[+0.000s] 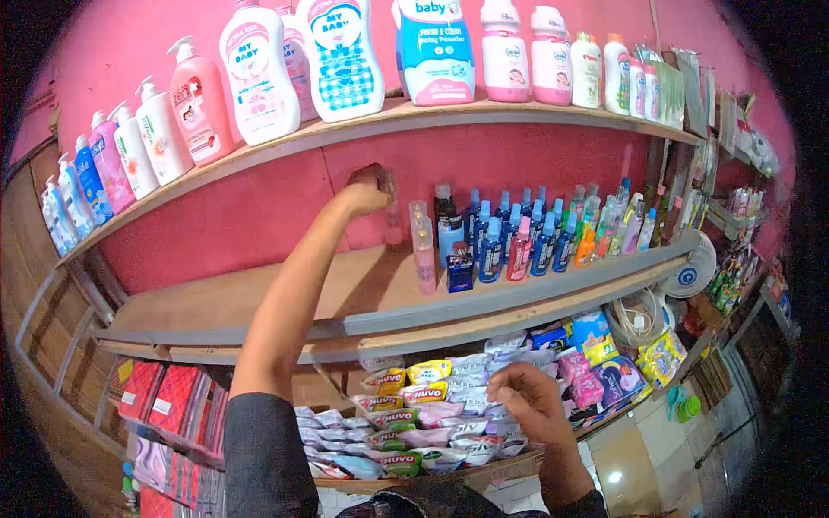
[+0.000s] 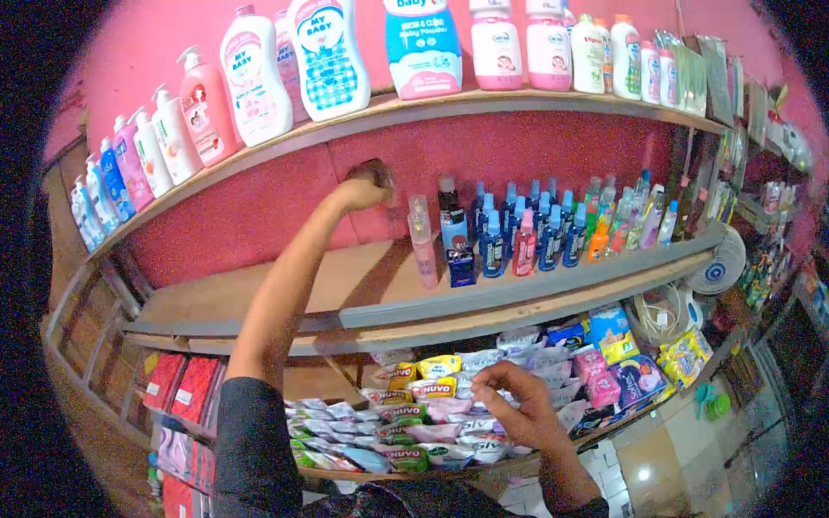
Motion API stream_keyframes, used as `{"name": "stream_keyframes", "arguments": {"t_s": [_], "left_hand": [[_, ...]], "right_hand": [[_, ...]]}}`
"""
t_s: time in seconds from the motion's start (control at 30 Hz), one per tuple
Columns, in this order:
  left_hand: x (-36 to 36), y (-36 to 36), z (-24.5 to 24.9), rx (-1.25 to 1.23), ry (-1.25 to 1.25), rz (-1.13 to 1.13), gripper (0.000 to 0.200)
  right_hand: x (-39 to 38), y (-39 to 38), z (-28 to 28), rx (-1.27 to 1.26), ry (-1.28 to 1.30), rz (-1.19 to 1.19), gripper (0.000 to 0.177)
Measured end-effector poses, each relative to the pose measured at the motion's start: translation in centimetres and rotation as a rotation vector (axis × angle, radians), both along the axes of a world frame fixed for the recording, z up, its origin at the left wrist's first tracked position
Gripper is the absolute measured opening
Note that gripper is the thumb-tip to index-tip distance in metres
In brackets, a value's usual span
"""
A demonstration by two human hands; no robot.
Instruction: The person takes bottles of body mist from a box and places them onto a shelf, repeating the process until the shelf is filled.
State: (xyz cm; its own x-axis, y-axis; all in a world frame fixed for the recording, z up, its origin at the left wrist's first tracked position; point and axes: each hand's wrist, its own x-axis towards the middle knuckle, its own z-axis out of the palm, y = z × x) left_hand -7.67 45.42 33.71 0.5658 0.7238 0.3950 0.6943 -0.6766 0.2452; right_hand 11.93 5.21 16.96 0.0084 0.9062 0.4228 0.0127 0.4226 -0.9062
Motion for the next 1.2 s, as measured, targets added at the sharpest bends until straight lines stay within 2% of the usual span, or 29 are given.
{"name": "stream_keyframes", "arguments": {"t_s": [0.1, 0.2, 0.3, 0.4, 0.5, 0.6, 0.77, 1.0, 1.2], "left_hand": [[1.9, 2.1, -0.3, 0.049, 0.101, -0.018, 0.024], [3.4, 3.5, -0.4, 0.077, 0.255, -0.043, 0.028], [3.8, 3.6, -1.2, 0.068, 0.194, 0.024, 0.033], [4.1, 4.4, -1.8, -0.023, 0.199, -0.055, 0.034], [4.3, 4.2, -2.3, 0.004, 0.226, 0.012, 0.033], [4.3, 5.0, -3.2, -0.045, 0.167, -0.017, 0.031], [5.1, 7.6, -4.6, 0.048, 0.139, -0.053, 0.031], [4.9, 6.1, -3.8, -0.006, 0.199, 0.027, 0.033], [4.5, 4.4, -3.7, -0.047, 0.091, 0.045, 0.034]], "right_hand": [[0.5, 1.3, 2.8, 0.127, -0.194, -0.101, 0.010], [0.0, 1.9, 5.2, 0.124, -0.167, -0.195, 0.011], [-0.7, 2.2, 6.6, 0.127, -0.158, -0.265, 0.013], [-1.2, 2.3, 6.8, 0.169, -0.111, -0.293, 0.015], [-1.2, 2.4, 6.4, 0.165, -0.146, -0.309, 0.016], [-1.6, 2.7, 6.1, 0.171, -0.102, -0.307, 0.016], [-2.0, 2.6, 6.1, 0.160, -0.177, -0.348, 0.017], [-1.9, 2.6, 5.7, 0.137, -0.176, -0.350, 0.019], [-1.7, 2.7, 5.0, 0.087, -0.197, -0.333, 0.019]]}}
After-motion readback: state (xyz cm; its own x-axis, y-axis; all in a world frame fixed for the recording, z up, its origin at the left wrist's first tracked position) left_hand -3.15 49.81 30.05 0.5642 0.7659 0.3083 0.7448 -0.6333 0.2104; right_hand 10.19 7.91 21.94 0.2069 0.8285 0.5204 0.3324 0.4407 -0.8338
